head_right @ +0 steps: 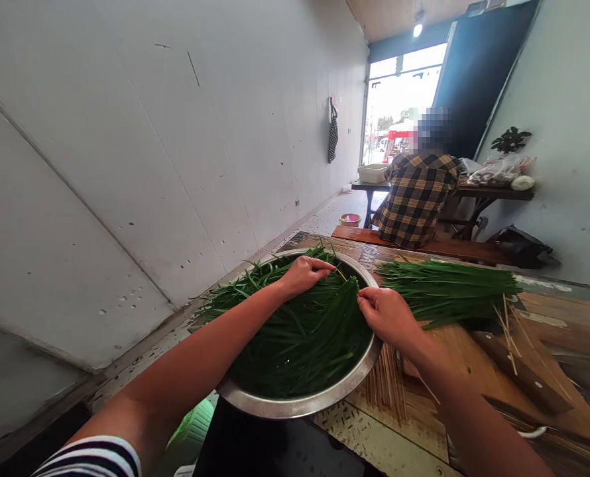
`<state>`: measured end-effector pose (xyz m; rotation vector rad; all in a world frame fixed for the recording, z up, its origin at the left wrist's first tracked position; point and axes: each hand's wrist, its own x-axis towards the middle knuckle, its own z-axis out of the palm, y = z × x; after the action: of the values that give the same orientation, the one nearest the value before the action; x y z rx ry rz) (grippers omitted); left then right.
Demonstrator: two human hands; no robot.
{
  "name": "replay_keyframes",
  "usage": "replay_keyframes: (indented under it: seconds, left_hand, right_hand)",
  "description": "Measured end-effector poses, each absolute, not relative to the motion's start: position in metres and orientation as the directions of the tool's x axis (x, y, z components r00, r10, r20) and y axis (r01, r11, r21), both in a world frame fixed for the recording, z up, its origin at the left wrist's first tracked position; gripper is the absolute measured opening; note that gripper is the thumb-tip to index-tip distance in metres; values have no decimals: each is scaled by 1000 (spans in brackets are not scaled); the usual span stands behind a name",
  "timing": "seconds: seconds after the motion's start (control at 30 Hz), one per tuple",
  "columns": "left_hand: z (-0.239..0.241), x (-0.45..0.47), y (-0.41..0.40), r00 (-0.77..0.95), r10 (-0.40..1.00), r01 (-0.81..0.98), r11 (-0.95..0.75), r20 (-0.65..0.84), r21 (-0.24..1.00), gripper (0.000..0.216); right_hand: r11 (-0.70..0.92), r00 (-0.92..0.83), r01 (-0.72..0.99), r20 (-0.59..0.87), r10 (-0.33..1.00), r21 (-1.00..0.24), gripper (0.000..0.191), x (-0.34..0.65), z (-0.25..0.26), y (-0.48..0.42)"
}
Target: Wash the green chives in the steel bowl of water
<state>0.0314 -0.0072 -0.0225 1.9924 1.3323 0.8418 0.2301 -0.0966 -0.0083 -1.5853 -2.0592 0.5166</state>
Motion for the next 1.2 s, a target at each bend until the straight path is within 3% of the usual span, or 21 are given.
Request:
replay_keyframes:
  seconds: [0.2, 0.33, 0.43, 0.6, 0.73, 0.93, 1.2]
  left_hand:
    - [-6, 39, -25, 563, 791, 509, -560, 240, 654, 27]
    - [7, 35, -26, 497, 826, 707, -563, 266, 428, 26]
    - [4, 31, -18, 513, 834, 795, -551, 204, 253, 21]
    - [-9, 35, -17, 500, 861, 852, -508, 93, 125, 20]
    - [-14, 39, -19, 442, 889, 873, -457, 117, 170, 18]
    - [-12, 36, -18, 347, 921, 818, -389, 175, 424, 24]
    - [-7, 35, -21, 296, 941, 725, -331, 161, 604, 28]
  right_hand:
    - [238, -153, 767, 190, 970, -596, 36, 227, -13, -95]
    - [279, -205, 804, 196, 959, -525, 33, 235, -12, -95]
    - [337, -310, 833, 135, 941, -439, 34, 242, -2, -99]
    - [326, -321, 876, 76, 944, -356, 34, 240, 13, -107]
    - [317, -300, 873, 105, 948, -371, 31, 235, 11, -107]
    - [322, -289, 859, 142, 947, -398, 30, 232, 4, -105]
    - [325, -298, 845, 133, 945, -425, 32, 232, 0, -103]
